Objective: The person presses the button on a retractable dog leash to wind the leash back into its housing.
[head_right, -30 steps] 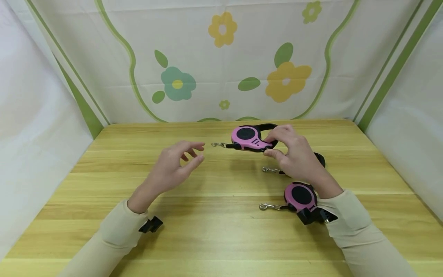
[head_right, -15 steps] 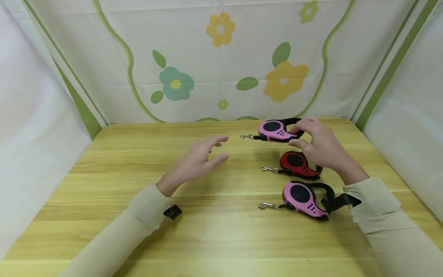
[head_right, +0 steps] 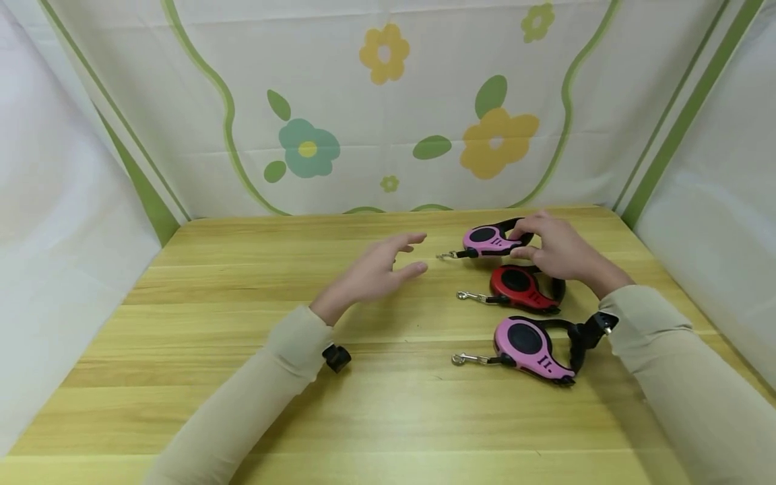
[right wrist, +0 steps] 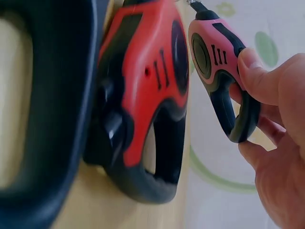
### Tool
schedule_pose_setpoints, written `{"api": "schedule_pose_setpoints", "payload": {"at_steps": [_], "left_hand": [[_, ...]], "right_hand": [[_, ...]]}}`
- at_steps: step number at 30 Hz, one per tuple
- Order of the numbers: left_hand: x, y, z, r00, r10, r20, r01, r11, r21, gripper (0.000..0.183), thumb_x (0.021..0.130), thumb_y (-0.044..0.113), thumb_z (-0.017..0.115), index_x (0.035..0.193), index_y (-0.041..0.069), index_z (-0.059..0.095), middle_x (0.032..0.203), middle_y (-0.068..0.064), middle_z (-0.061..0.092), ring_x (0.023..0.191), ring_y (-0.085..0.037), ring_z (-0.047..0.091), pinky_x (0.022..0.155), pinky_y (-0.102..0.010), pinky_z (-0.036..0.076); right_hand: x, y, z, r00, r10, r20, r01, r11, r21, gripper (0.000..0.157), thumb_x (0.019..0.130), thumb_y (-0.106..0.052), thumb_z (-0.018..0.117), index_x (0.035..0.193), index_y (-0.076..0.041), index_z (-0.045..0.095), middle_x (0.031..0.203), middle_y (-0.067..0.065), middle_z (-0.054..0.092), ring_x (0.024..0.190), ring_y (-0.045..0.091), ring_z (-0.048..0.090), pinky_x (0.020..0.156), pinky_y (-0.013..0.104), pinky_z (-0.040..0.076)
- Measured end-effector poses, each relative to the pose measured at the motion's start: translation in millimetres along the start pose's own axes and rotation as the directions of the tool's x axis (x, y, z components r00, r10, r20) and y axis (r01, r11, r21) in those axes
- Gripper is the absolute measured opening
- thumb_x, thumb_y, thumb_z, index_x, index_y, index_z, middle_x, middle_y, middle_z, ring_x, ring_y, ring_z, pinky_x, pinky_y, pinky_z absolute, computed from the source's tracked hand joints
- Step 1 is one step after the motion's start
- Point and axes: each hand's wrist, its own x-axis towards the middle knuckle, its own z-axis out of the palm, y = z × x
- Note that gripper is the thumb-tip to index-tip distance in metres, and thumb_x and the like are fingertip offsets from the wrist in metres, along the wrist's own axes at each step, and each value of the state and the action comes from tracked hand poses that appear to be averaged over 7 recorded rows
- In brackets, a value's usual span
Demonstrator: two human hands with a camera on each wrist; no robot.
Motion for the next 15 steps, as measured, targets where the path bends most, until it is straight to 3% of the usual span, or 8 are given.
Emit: {"api": "schedule_pose_setpoints", "payload": {"at_steps": [8,15], "left_hand": [[11.3,0.5,9.5,0.998,-0.005,0.07,0.005,1.0,-0.009,0.064,0.11,0.038,0.058,0.166,0.014,0.037,0.17,-0.004,0.042,0.148,-0.028,0.053,0.123,-0.043,0.044],[14.4,6.2,14.5,0.995,0.0,0.096,-0.001,1.0,0.014,0.066,0.11,0.038,0.058,0.167,0.014,0.033,0.171,-0.006,0.041,0.15,-0.028,0.051,0.125,-0.043,0.042]], "right_hand": [[11,26,-1.6,0.994,0.009,0.112,-0.005,0.999,-0.042,0.019,0.094,-0.007,0.079,0.113,-0.005,0.076,0.126,0.022,0.071,0.128,0.046,0.056,0.105,0.065,0.045],[24,37,-0.1,0.982,-0.01,0.188,0.028,0.996,-0.091,0.017,0.092,-0.009,0.082,0.108,-0.006,0.076,0.122,0.021,0.072,0.133,0.05,0.051,0.11,0.067,0.04]]}}
